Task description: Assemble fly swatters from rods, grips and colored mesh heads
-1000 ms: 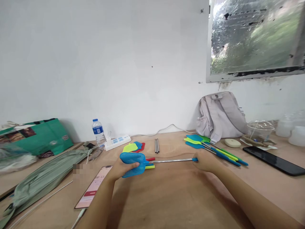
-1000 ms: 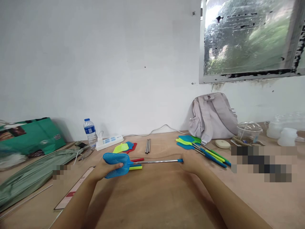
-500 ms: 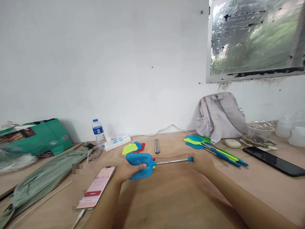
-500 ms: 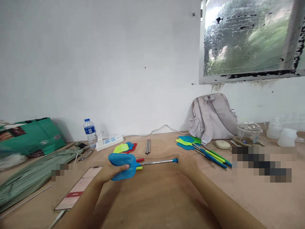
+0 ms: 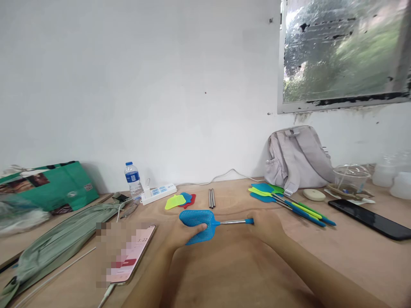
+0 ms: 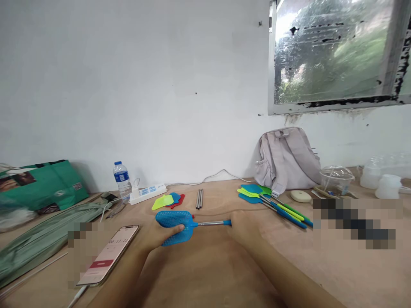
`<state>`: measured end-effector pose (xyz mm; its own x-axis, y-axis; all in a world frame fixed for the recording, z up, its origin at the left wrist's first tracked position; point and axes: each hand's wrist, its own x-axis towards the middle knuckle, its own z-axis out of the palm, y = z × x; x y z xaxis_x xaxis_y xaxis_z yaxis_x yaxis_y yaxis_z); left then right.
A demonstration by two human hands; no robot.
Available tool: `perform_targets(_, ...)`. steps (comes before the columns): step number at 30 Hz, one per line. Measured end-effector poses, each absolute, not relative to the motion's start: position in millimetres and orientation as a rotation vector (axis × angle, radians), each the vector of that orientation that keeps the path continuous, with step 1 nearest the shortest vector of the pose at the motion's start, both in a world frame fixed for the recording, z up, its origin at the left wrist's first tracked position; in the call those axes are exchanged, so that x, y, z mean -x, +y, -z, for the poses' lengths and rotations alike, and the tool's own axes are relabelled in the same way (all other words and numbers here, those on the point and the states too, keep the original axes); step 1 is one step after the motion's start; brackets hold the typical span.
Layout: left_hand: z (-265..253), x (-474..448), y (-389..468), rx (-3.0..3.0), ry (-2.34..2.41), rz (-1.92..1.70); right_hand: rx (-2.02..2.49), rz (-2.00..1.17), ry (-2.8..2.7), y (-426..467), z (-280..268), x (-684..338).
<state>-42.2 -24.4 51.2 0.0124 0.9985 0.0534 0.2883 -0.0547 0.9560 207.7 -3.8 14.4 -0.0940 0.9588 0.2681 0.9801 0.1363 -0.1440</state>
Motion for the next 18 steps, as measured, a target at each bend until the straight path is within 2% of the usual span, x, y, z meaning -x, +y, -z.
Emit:
perform_targets(6,-29.3,51.1,-7.3,-1.378,1.232,-1.099,1.567,-0.012,-2.195,-4.0,-15.5,-211.9)
perform_targets(13,-26.5,73.6,10.6,-0.988,0.761,-1.356,1.044,-0.341,-2.348,5.6,-3.0,-226.6)
perform_targets(15,-23.7,83.0,16.7,-0.952,0.716,-1.521,1.059,-0.303,-2.302,15.4,0.0,-236.5)
perform_targets(18,-13.1,96.2,27.9,-0.879,0.823,-1.753,1.227,-0.087,-2.123,33.8,2.1,-262.0)
